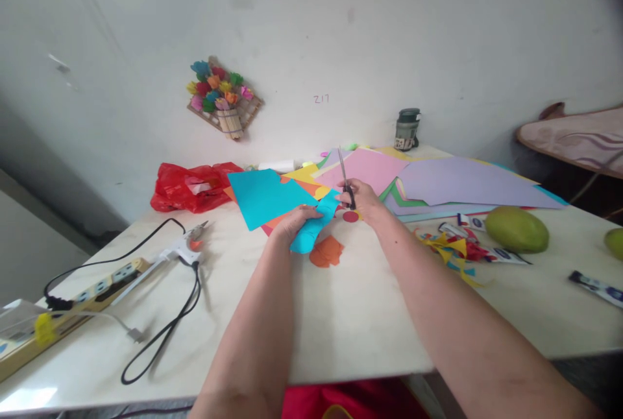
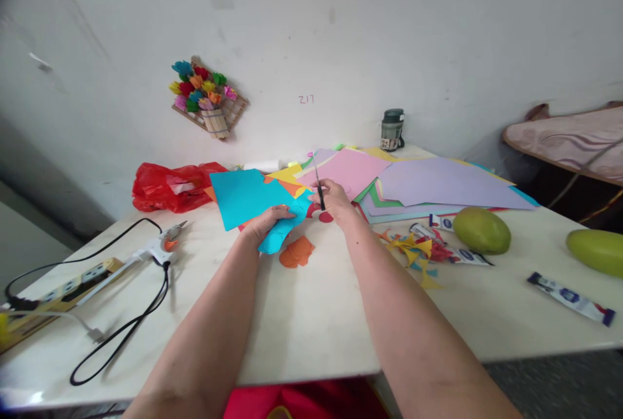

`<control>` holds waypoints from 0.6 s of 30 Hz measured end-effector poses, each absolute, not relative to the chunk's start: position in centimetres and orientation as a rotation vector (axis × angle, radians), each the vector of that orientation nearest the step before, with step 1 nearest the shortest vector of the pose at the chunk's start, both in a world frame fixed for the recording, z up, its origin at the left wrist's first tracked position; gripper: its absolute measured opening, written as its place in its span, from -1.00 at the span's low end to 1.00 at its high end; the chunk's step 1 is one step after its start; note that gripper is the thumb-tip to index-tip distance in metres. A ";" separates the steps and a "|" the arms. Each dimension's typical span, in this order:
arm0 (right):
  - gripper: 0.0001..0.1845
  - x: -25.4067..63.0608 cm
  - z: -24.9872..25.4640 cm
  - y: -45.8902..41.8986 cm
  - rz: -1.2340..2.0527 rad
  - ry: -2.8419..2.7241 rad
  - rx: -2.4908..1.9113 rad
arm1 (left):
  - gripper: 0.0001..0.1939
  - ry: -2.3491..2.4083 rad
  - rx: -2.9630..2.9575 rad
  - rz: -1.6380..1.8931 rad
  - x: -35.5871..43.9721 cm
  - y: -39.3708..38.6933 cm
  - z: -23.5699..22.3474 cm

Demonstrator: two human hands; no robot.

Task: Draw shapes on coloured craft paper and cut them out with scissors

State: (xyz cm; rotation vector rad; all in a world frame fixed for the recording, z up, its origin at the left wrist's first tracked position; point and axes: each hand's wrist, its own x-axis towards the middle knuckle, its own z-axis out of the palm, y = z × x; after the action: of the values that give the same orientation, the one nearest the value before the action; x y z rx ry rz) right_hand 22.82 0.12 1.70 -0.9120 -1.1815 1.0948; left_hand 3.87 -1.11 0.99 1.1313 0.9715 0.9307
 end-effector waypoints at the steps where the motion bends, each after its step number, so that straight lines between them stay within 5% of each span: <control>1: -0.62 22.8 1.7 0.1 1.086 -1.164 -0.912 | -0.74 0.979 1.114 0.873 3.9 -1.3 1.4; 18: -0.67 21.1 1.9 0.4 0.882 -0.636 -0.956 | -0.48 0.439 0.881 1.158 5.3 -1.4 1.1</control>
State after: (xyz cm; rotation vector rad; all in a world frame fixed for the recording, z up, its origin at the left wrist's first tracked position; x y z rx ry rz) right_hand 21.08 0.41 1.89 -0.9564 -0.6361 0.8817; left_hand 5.26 -1.43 1.09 0.8815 0.4394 1.1576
